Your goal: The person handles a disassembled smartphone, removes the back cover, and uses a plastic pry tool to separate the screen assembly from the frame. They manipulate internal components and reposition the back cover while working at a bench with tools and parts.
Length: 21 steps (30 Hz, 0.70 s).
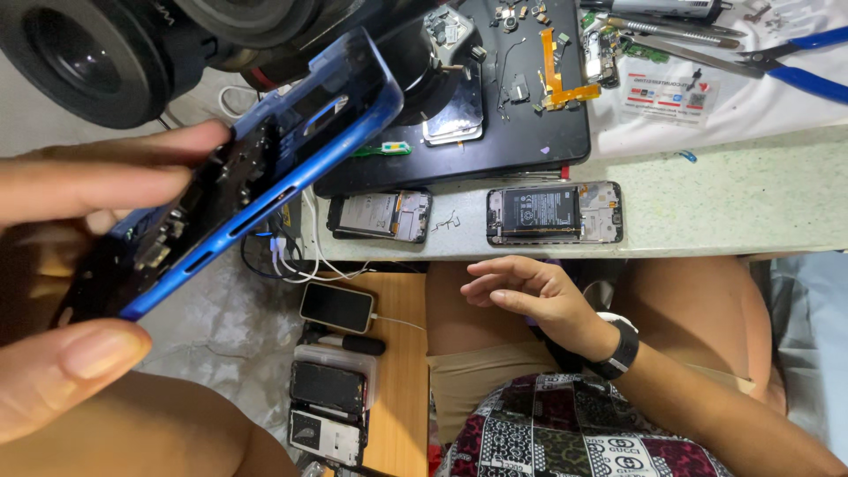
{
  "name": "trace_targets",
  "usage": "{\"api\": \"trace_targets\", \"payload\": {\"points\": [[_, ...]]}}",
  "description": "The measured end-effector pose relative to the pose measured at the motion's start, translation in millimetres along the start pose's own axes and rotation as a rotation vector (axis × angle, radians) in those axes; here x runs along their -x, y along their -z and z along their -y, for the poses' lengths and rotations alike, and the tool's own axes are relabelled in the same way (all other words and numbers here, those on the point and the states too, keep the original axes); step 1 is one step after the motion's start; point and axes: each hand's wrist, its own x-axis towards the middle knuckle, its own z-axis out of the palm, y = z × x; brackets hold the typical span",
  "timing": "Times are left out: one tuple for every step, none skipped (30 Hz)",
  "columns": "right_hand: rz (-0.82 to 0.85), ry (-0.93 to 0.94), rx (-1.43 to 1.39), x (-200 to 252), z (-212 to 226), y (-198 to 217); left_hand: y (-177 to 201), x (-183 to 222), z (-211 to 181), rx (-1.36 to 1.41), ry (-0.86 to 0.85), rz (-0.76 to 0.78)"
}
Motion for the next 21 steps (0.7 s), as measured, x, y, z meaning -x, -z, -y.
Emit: {"api": "trace_targets", "payload": {"points": [[0.000, 0.000, 0.002, -0.4, 0.0, 0.5, 0.2, -1.4, 0.5, 0.009, 0.003, 0.005], [0.001, -0.001, 0.003, -0.5, -0.2, 0.7, 0.0, -2.9, 0.5, 0.018, 0.006, 0.009], [-0.002, -0.005, 0.002, -0.5, -0.4, 1.0, -0.6, -4.4, -0.1, 0.012, 0.003, 0.011], [-0.005, -0.009, 0.001, -0.7, -0.4, 1.1, -1.9, -5.5, -1.5, 0.016, 0.009, 0.005], [-0.007, -0.012, 0.000, -1.0, -0.5, 1.3, -3.2, -7.0, -3.2, 0.021, 0.016, 0.000], [-0.010, -0.014, 0.004, -1.0, -0.6, 1.7, -6.4, -7.3, -5.8, 0.036, 0.034, -0.013], [-0.013, -0.016, 0.008, -1.1, -0.7, 2.3, -11.6, -7.2, -8.3, 0.061, 0.038, -0.028], [-0.016, -0.019, 0.013, -1.2, -0.5, 2.9, -16.8, -7.1, -10.7, 0.087, 0.042, -0.044], [-0.016, -0.017, 0.001, -1.3, -0.3, 3.3, -23.9, -6.2, -13.2, 0.124, 0.032, -0.062], [-0.016, -0.016, -0.010, -1.4, 0.1, 3.8, -26.5, -7.4, -14.2, 0.148, 0.032, -0.068], [-0.016, -0.015, -0.021, -1.5, 0.6, 4.1, -28.9, -8.3, -14.8, 0.172, 0.031, -0.073], [-0.025, -0.025, -0.007, -1.5, 1.0, 4.3, -28.6, -9.2, -15.2, 0.183, 0.042, -0.065], [-0.034, -0.035, 0.006, -1.2, 1.6, 4.5, -29.5, -9.8, -15.3, 0.180, 0.048, -0.068], [-0.041, -0.043, 0.020, -1.6, 2.5, 4.8, -29.9, -10.5, -15.5, 0.175, 0.052, -0.073], [-0.047, -0.049, 0.040, -1.3, 3.5, 5.2, -31.1, -11.2, -15.6, 0.156, 0.051, -0.088], [-0.055, -0.053, 0.059, -0.8, 4.4, 5.6, -32.5, -12.6, -15.1, 0.144, 0.040, -0.097], [-0.063, -0.057, 0.078, -0.1, 5.4, 6.5, -33.9, -14.0, -14.6, 0.133, 0.030, -0.105], [-0.092, -0.035, 0.113, 0.9, 6.5, 7.9, -36.1, -16.9, -12.6, 0.130, 0.009, -0.107], [-0.122, -0.014, 0.148, 2.5, 7.9, 10.1, -41.4, -18.6, -10.9, 0.142, -0.007, -0.123], [-0.150, 0.007, 0.183, 3.8, 9.2, 12.9, -46.5, -19.7, -8.7, 0.153, -0.022, -0.140], [-0.214, 0.075, 0.277, 5.8, 12.1, 18.0, -56.5, -19.7, -6.2, 0.180, -0.034, -0.171]]}}
